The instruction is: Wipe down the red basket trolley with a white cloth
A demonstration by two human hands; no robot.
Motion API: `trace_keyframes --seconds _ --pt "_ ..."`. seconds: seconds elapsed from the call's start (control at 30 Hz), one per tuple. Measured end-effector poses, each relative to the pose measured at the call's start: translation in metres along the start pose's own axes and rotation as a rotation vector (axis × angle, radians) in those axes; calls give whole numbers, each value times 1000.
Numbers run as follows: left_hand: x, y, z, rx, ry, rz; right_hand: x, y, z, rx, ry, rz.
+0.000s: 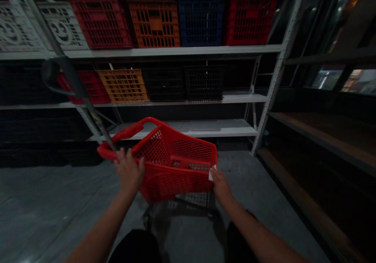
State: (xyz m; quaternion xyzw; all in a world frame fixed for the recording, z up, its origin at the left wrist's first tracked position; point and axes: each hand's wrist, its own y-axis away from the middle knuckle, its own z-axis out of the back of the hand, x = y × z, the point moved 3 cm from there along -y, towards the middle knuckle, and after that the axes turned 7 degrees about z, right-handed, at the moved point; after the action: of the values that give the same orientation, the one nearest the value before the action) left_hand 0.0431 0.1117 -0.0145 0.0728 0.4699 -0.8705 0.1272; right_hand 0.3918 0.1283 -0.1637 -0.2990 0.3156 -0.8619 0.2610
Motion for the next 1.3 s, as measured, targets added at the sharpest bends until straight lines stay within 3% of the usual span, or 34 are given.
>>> trace_keyframes --seconds 0.13,0.23,0.33,0.43,0.5,0.57,0.7,0.77,0.83,0.9,1.03,1.1,1.2,1.3 --pt "-93 64 -18 306 139 -274 39 13 -17 47 6 165" --pt "-127 95 -30 466 154 -304 54 15 -20 156 11 324" --pt "-123 105 -37 496 92 -241 36 -2 -17 172 44 385" --pt "-105 104 -41 478 112 -243 0 -28 -18 62 100 274" --pt "-95 103 -43 474 140 -253 -7 -36 -25 12 118 205" --pt "-89 101 -45 475 139 -251 12 -31 -36 1 100 216" --pt "-85 99 -45 491 141 -250 94 2 -56 83 14 357" --pt "-83 97 -43 511 154 -250 116 10 -57 137 -3 390" --pt "-81 97 -42 542 166 -258 112 6 -51 150 -9 412" --pt "-80 97 -41 573 172 -269 85 -7 -45 122 -3 406" --pt "-83 98 -43 595 170 -268 37 -27 -40 -4 46 240" --pt "-85 99 -43 583 174 -269 44 -21 -43 -43 45 199" --pt "-87 102 -41 505 175 -228 86 0 -52 -4 5 240" --pt "-80 109 -38 351 146 -29 120 19 -53 54 -16 296"
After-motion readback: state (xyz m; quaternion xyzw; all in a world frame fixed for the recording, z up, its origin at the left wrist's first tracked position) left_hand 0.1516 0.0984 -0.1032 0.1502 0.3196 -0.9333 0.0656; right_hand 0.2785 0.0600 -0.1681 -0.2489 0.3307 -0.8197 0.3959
